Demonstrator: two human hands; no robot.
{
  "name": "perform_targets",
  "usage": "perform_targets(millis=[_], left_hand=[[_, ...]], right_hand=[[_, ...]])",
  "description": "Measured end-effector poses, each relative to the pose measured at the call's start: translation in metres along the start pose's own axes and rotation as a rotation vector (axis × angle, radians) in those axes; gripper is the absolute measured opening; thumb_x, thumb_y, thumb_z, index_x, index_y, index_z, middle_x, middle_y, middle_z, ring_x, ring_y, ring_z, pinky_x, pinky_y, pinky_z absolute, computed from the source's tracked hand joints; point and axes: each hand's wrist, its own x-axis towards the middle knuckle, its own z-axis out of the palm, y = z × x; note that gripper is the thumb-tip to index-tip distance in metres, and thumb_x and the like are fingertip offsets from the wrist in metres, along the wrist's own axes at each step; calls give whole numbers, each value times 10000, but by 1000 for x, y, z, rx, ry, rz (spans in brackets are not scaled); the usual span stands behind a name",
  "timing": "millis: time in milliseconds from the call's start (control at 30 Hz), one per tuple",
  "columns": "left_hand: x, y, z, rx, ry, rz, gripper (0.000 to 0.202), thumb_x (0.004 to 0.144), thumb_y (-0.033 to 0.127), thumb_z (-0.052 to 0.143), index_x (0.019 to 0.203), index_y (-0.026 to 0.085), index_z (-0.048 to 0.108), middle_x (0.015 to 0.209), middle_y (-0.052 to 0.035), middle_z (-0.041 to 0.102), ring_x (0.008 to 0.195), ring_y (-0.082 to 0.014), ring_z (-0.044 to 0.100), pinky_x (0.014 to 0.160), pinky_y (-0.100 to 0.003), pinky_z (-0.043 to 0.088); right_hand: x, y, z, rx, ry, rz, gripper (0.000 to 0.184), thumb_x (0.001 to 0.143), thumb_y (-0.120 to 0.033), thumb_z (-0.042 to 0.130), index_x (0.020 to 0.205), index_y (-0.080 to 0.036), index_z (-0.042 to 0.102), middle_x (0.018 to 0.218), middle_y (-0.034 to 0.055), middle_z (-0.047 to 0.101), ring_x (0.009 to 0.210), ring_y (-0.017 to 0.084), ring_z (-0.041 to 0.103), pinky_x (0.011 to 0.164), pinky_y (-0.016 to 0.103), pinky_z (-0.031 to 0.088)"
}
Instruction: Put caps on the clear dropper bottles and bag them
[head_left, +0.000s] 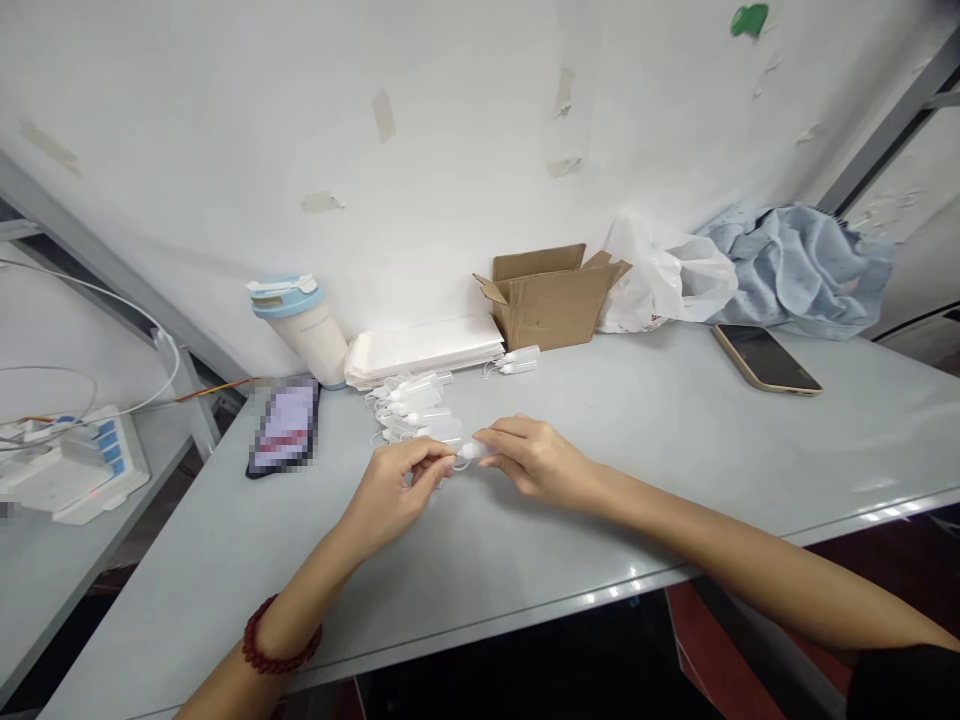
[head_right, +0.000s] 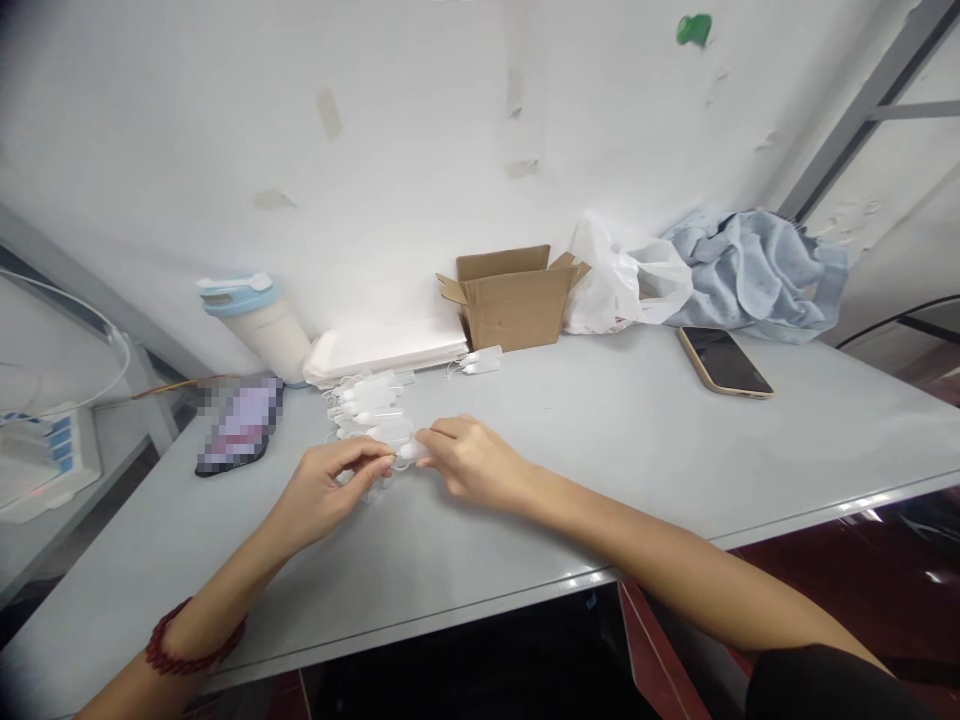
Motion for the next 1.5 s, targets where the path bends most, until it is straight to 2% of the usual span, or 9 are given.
perform_targets(millis=[300,667,1033,1200,1267,1333,1433,1500], left_hand=[[2,-5,-10,101,67,79,109,802,230,607,865,159,660,702,-8,671,540,-105,508,532,-210,415],[1,-7,-8,72,18,27,173,861,248,524,805,164,665,730,-22,672,572,-113,507,548,-223,386],[-1,-3,-2,17,-3,3,185,857,245,513,757,161,644,700,-19,661,596,-119,536,548,-214,388],[4,-2,-6,-36,-1,-62,190,836,279,530,748,163,652,695,-20,660,599,-124,537,553,-218,405],[5,-5,-13,-69,27,-102,188,819,304,548,744,167,652,680,-16,651,615,-133,551,573,-225,422],[6,-11,-22,-108,105,-156,186,794,333,574,742,170,649,674,-13,643,624,-139,562,590,-232,438],[8,-25,-37,-141,274,-260,205,741,374,619,737,171,652,656,-10,633,565,-127,534,554,-232,437],[10,-32,-44,-150,314,-322,227,720,395,629,730,170,657,628,-10,624,534,-122,511,518,-228,419]], right_hand=[[1,2,6,-46,43,3,203,926,-232,437,999,-96,569,784,109,618,708,180,564,656,303,478],[1,4,5,-11,53,-58,210,926,-242,442,1008,-94,566,790,108,627,720,185,575,661,301,489],[0,1,5,39,67,-57,231,936,-232,406,977,-83,577,701,79,583,614,160,517,564,272,455],[3,2,2,94,5,-25,236,931,-283,437,1024,-110,568,732,71,596,643,159,538,589,272,464],[5,4,-2,113,1,-22,238,916,-302,476,1051,-125,562,756,66,608,683,163,559,633,280,479],[7,10,-7,112,24,-7,259,894,-311,520,1079,-132,548,817,78,625,753,178,577,695,307,494],[8,27,-14,61,52,68,299,873,-319,548,1119,-152,516,984,119,618,903,219,575,788,375,497],[7,43,-18,3,92,135,285,877,-305,533,1125,-167,510,1046,133,602,975,245,559,833,420,484]])
